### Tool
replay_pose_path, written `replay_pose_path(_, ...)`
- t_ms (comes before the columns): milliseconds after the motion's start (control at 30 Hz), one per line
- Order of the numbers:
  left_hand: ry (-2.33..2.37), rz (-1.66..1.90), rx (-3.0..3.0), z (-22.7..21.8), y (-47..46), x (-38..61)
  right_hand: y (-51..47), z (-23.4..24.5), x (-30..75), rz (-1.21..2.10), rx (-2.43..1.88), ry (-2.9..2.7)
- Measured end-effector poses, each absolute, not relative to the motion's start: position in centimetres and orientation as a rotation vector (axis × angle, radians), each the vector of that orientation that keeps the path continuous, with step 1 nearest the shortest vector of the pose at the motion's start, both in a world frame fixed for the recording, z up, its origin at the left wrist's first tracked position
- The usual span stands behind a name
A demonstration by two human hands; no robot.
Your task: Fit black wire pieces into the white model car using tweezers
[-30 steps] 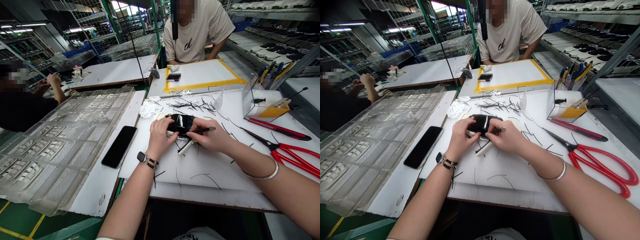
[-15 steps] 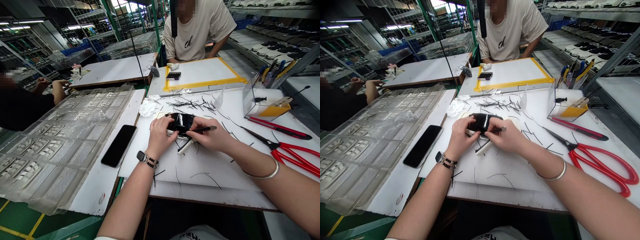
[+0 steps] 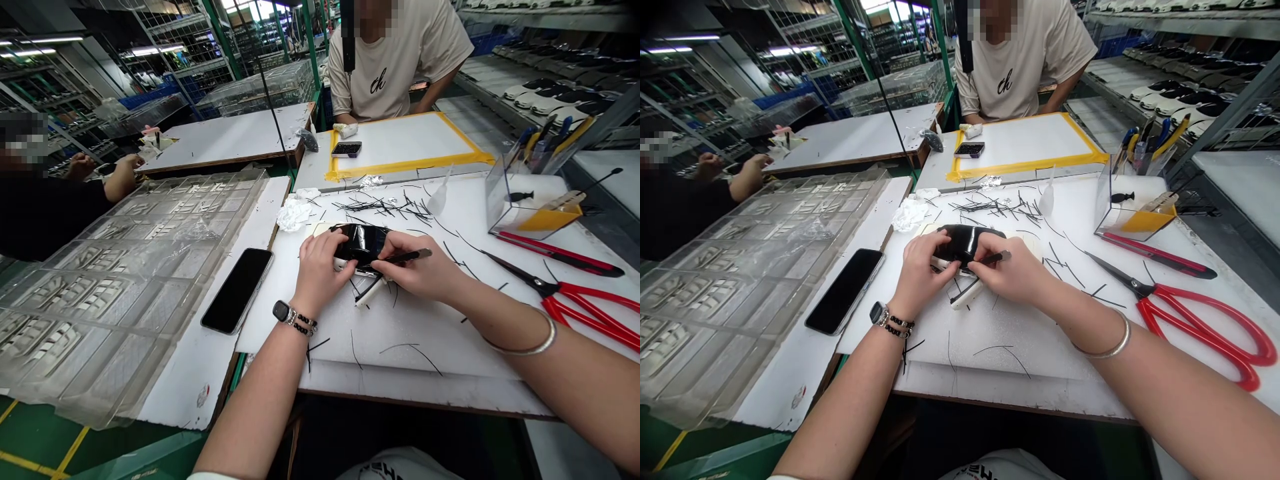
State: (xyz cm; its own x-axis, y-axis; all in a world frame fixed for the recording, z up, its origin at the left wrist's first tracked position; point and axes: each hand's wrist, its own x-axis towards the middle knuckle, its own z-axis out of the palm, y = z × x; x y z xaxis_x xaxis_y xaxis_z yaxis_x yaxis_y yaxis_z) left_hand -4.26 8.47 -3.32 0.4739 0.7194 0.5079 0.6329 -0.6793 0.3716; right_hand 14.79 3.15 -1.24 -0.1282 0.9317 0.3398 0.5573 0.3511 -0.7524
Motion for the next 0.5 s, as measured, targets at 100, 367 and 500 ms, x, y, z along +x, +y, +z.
replay_pose_path(100, 1.193, 0.984, 2.581, -3.33, 8.45, -4.23, 3.20, -1.27, 14.76, 0.571, -1.318, -1.810)
replay_pose_path(367, 1.191, 0.985, 2.576, -3.33, 8.43, -4.19, 3.10, -1.28, 14.84, 0.546, -1.298, -1.834)
replay_pose_path(500, 1.194, 0.986, 2.571, -3.28, 8.43, -4.19, 3.09, -1.13, 14.71, 0.580, -1.319, -1.810)
